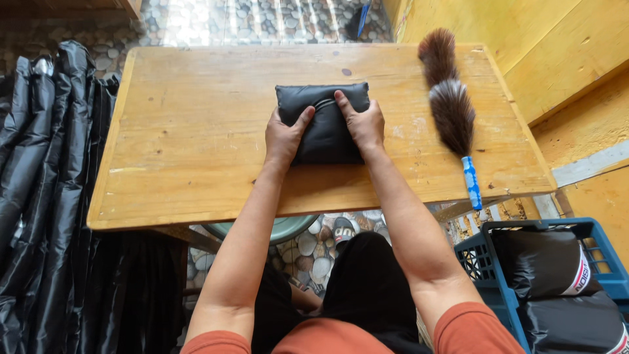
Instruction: The person places a black item into a black plastic bag on a wooden table, seals the bag, and uses a brush to clean the surface. They then place the packed item into a blue crate and prepare another black bag for packing.
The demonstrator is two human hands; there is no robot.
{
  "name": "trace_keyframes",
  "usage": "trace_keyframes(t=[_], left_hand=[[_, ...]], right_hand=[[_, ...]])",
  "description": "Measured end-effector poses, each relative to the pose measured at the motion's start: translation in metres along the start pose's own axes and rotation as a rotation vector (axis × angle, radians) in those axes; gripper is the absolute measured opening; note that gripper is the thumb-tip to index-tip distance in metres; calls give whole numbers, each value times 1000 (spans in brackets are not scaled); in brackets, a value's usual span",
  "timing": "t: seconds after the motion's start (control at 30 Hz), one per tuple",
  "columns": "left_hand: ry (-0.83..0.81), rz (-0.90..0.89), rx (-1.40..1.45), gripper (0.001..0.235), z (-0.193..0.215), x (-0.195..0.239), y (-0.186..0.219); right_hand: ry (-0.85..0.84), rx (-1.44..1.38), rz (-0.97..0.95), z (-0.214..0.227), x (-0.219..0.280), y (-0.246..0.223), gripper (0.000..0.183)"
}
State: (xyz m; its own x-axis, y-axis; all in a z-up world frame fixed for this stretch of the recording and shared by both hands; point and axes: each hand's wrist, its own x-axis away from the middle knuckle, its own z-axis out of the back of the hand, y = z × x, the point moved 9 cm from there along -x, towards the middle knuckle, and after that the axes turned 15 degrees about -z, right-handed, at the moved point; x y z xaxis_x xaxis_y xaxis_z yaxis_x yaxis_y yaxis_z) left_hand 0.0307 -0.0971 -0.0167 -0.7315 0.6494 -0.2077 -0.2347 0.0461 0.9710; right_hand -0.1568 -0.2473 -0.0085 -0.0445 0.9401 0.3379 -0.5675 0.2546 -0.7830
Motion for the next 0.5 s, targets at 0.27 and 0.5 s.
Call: trace_keyframes(t=[0.27, 0.5], left_hand=[[-138, -99, -491, 85, 11, -5, 5], [-330, -441, -696, 71, -39, 1, 26]], right_hand=[[34, 159, 113, -2, -14, 9, 90], [303, 545, 904, -7, 95, -62, 55]])
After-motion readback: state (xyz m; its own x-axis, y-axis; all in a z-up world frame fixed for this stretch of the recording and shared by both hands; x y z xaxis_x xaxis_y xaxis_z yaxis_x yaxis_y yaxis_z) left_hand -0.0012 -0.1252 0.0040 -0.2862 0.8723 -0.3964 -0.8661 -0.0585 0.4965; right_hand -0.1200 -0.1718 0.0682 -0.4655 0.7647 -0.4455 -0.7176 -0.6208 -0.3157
